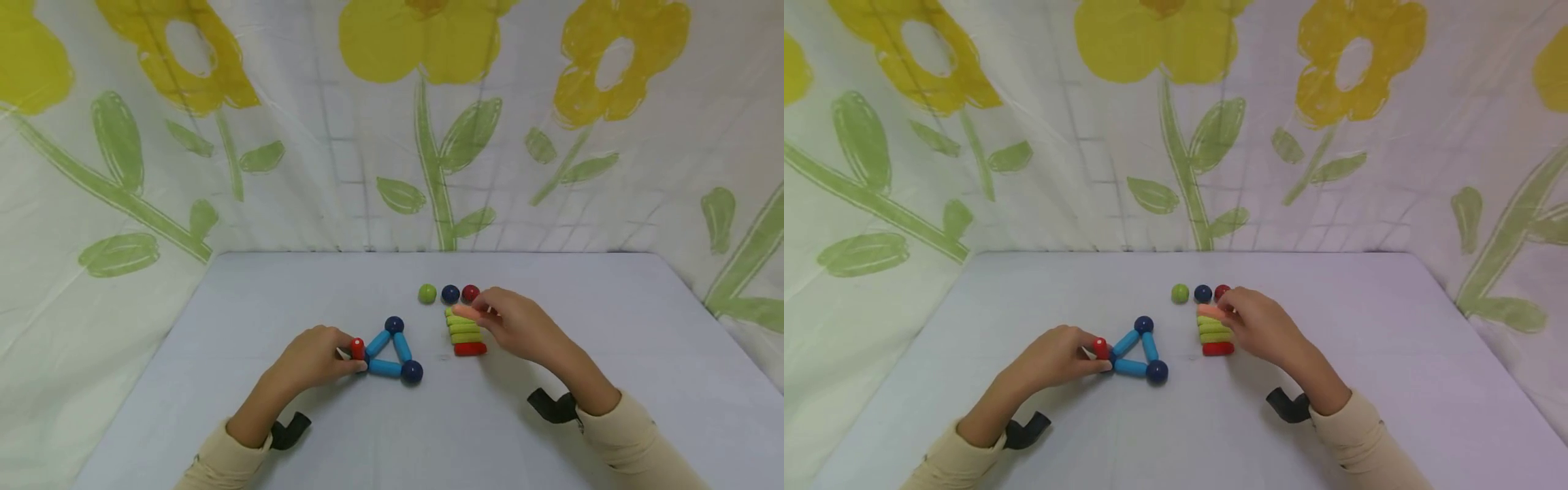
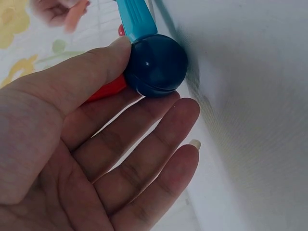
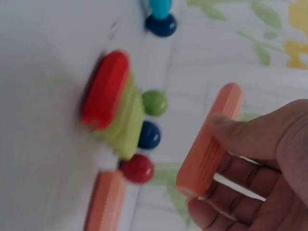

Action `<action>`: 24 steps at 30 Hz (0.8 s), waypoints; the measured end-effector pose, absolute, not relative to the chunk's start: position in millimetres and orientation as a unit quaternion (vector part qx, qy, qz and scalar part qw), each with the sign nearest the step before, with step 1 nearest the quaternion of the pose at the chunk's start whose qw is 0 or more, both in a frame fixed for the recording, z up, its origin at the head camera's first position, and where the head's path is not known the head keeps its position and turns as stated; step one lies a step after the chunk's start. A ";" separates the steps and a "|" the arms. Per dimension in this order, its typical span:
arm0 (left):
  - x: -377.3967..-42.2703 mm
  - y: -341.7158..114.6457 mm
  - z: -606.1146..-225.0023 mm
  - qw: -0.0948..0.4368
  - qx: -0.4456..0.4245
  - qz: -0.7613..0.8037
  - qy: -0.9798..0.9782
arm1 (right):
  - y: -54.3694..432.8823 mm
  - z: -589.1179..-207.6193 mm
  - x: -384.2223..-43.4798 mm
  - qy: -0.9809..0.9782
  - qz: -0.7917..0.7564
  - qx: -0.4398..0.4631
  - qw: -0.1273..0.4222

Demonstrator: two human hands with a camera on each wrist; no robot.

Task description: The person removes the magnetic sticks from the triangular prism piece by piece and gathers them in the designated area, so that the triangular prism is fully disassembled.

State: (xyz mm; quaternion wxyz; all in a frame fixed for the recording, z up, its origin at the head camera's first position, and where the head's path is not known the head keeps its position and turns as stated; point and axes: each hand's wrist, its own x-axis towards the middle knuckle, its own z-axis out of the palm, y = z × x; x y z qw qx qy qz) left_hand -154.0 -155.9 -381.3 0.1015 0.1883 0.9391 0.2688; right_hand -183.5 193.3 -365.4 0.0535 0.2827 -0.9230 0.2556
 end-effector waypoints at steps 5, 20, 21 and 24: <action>-153.5 -156.5 -381.5 0.102 0.190 0.271 0.938 | 216.5 -378.0 -181.0 -0.940 0.191 0.276 0.057; -153.1 -154.6 -379.5 0.107 0.180 0.274 0.939 | 238.6 -391.4 -188.8 -0.960 0.142 0.241 0.028; -152.9 -154.6 -379.4 0.106 0.180 0.274 0.939 | 239.3 -392.0 -189.8 -0.960 0.142 0.240 0.033; -152.6 -154.8 -379.2 0.106 0.179 0.274 0.939 | 240.7 -392.5 -193.2 -0.961 0.139 0.237 0.042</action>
